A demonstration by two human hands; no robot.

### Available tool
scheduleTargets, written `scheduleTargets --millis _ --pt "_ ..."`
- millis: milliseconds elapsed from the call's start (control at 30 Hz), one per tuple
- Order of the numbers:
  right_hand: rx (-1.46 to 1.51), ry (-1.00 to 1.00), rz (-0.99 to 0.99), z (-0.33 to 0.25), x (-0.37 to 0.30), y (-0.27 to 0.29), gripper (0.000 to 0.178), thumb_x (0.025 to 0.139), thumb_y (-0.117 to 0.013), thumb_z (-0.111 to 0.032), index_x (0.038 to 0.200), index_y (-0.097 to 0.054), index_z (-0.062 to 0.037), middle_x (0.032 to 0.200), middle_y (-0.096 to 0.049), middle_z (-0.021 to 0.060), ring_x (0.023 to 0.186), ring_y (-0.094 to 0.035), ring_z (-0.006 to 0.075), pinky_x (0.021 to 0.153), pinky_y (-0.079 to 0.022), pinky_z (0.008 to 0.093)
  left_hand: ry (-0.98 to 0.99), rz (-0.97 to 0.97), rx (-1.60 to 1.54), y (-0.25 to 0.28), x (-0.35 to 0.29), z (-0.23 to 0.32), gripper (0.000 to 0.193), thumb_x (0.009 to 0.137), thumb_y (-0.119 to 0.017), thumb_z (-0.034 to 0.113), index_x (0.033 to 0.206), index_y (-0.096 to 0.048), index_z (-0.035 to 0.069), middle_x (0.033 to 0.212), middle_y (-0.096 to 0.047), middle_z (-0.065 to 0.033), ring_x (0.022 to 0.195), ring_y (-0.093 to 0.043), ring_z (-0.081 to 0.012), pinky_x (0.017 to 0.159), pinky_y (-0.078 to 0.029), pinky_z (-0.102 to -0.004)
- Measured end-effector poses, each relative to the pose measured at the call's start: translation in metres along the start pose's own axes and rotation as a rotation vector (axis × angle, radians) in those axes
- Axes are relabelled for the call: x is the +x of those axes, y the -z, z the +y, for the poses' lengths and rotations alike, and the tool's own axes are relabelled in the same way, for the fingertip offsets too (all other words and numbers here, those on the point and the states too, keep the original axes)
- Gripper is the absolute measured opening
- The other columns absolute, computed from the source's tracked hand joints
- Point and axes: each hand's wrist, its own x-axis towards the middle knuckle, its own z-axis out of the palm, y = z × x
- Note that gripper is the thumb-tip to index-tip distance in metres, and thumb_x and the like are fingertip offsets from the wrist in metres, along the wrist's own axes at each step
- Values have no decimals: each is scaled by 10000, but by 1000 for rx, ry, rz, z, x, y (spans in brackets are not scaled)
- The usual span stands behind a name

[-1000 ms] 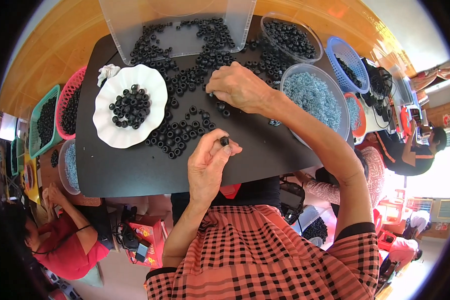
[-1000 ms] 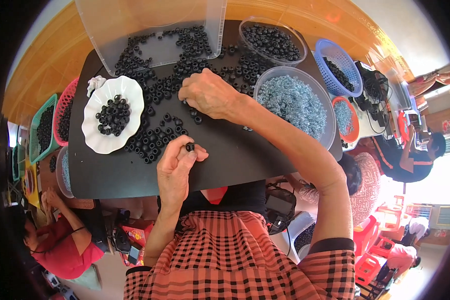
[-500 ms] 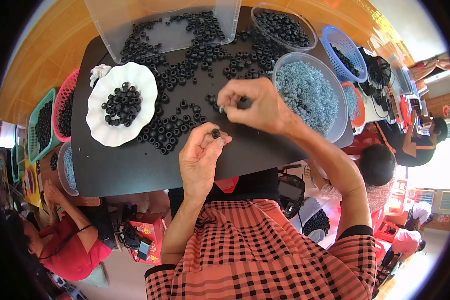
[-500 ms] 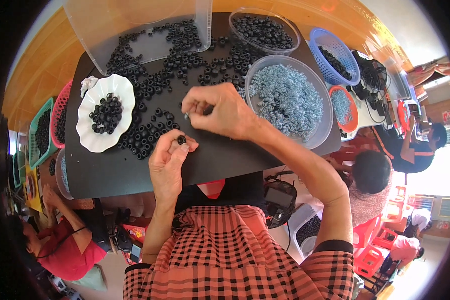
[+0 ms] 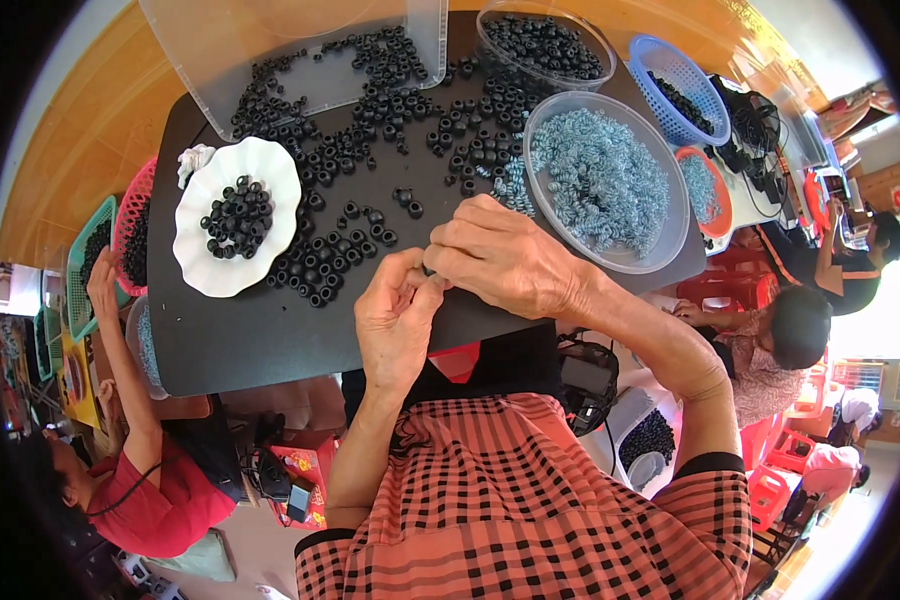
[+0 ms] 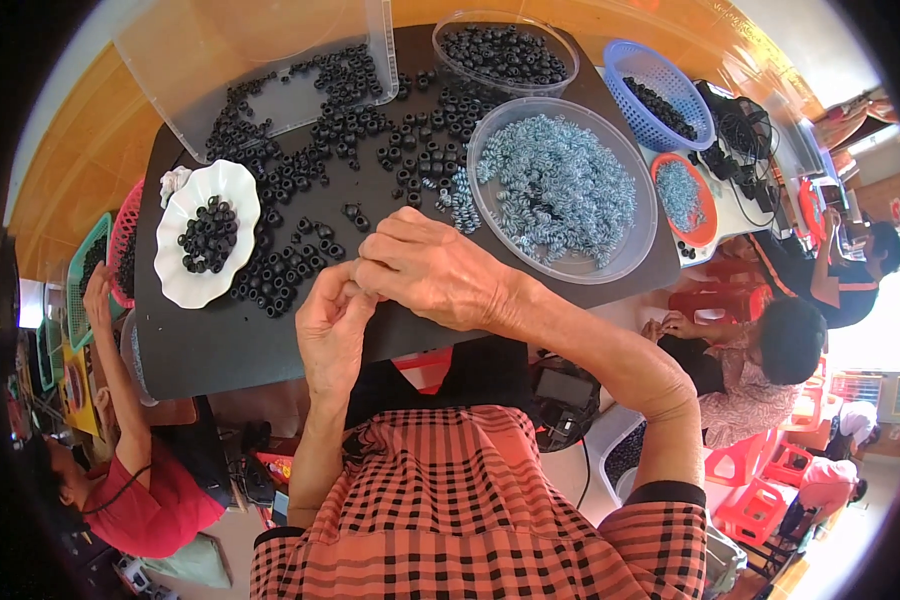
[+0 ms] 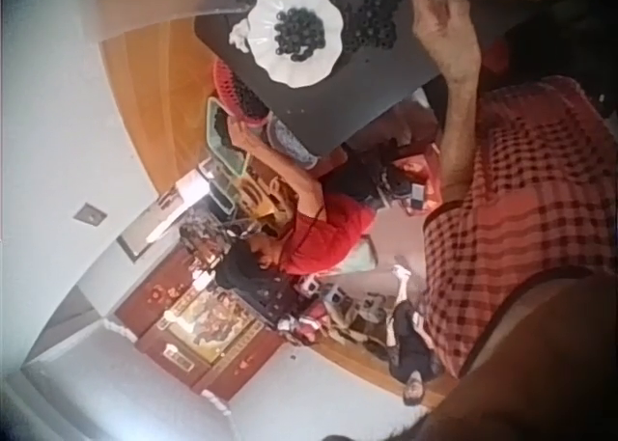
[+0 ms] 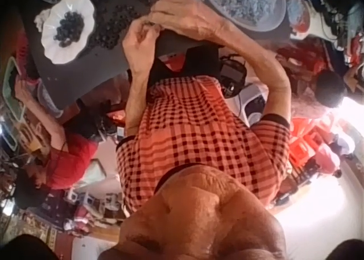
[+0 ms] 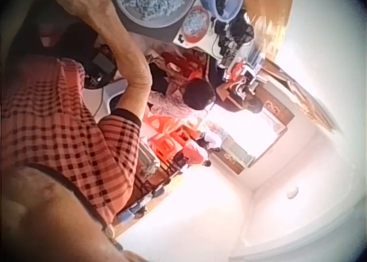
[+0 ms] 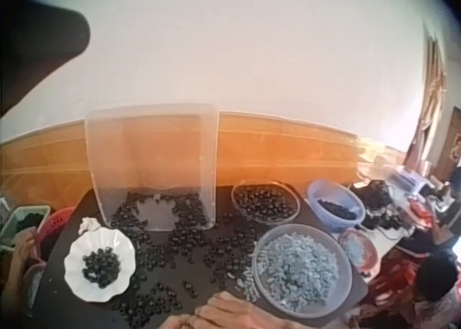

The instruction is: The person assembles small components by inserting metal springs into plastic rings by hand.

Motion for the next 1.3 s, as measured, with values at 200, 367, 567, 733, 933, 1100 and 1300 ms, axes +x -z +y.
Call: scheduleTargets --millis 200,367,567,733,933,1100,1300 --pt "314 -284 99 -8 -2 -1 152 753 -632 17 895 -632 -36 852 -604 60 762 -617 229 694 -503 347 5 -14 -13 1 0 1 201 896 -582 -59 1096 -575 -41 831 -600 4 784 -547 -43 736 -455 -204" --pt "465 -434 84 -13 -4 -3 181 751 -637 56 897 -661 -47 905 -643 67 737 -642 195 638 -533 294 -4 -14 29 1 -2 1 213 893 -573 -65 1104 -577 -35 831 -596 10 773 -535 -40 727 -446 -198" --pt "382 -402 141 -20 -8 -8 164 754 -635 40 887 -653 -53 882 -635 67 742 -641 209 642 -533 307 -5 0 72 2 -3 0 228 896 -563 -55 1122 -581 -34 819 -571 25 738 -496 -29 687 -415 -181" --pt "535 -437 192 -22 -4 -8 161 765 -616 37 895 -646 -52 839 -637 70 744 -642 239 645 -529 323 6 12 55 7 -3 5 227 898 -564 -29 1124 -579 -36 840 -592 11 733 -493 -28 682 -409 -186" --pt "10 -294 129 44 3 4 127 764 -618 -11 883 -633 -53 835 -626 84 776 -612 279 699 -462 388 -41 -25 118 6 -1 10 203 906 -558 9 1102 -573 -38 919 -648 -69 860 -615 -101 810 -478 -244" --pt "-247 -224 -255 64 14 2 88 759 -638 -58 846 -636 -72 842 -607 51 882 -595 236 757 -423 375 -16 -49 -5 11 1 9 198 909 -541 -8 1102 -570 -33 931 -643 -76 908 -638 -141 872 -497 -286" --pt "-391 -171 -405 66 24 -4 84 753 -649 -91 835 -629 -93 835 -602 48 861 -605 212 760 -403 354 5 -63 -59 12 1 7 203 908 -536 -17 1108 -567 -30 942 -647 -81 913 -640 -145 879 -497 -288"
